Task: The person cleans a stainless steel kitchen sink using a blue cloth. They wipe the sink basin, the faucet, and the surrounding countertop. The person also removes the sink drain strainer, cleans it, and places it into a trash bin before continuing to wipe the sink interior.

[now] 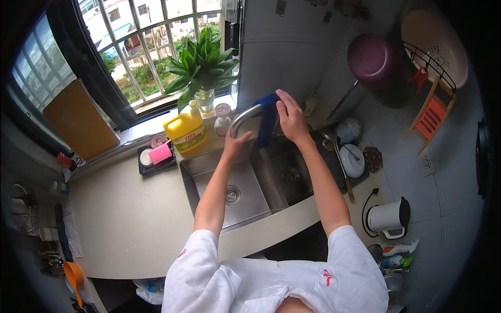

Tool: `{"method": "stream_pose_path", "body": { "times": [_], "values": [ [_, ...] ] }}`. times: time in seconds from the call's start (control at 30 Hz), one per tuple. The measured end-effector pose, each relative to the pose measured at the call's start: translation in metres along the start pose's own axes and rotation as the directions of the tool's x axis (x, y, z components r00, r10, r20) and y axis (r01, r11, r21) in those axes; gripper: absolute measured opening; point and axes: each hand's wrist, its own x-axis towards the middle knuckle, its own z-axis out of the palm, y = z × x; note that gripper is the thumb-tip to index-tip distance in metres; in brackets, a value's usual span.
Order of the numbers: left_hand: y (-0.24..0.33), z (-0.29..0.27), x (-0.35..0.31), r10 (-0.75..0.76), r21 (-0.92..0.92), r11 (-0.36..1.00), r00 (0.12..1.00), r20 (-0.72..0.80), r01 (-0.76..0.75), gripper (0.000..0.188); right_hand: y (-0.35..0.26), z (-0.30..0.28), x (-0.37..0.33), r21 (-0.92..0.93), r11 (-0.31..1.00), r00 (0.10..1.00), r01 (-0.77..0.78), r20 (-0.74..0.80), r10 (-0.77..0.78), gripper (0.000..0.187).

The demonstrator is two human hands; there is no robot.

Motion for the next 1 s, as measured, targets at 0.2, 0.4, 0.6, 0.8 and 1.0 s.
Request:
{"method": "stream_pose_path", "body": {
  "times": [0.2,0.4,0.6,0.8,1.0],
  "values": [
    [0.036,0.037,0.043,0.149,-0.14,0.979,0.989,-0.022,-0.151,0.035,0.027,0.008,0.034,-0.065,0.985,0.914,0.159,0.387,-0.123,0.034],
    [-0.012,0.042,0.022,-0.15,-0.439,0.888,0.989,0.013,0.14,0.029,0.039,0.025,0.057,-0.131,0.982,0.825,0.136,0.564,-0.039,0.034],
    [-0.049,0.049,0.001,-0.34,-0.35,0.883,0.94,-0.02,0.312,0.037,0.029,0.032,0.067,0.025,0.989,0.886,0.145,0.441,-0.141,0.039],
    [-0.035,0.039,-0.006,-0.246,-0.296,0.929,0.968,-0.043,0.223,0.043,0.029,0.03,0.066,-0.14,0.975,0.851,0.174,0.52,-0.077,0.045],
    [0.01,-0.025,0.008,-0.246,-0.304,0.943,0.902,-0.354,0.138,0.021,0.02,0.035,0.067,0.142,0.974,0.968,0.176,0.154,-0.197,0.047]
  ]
}}
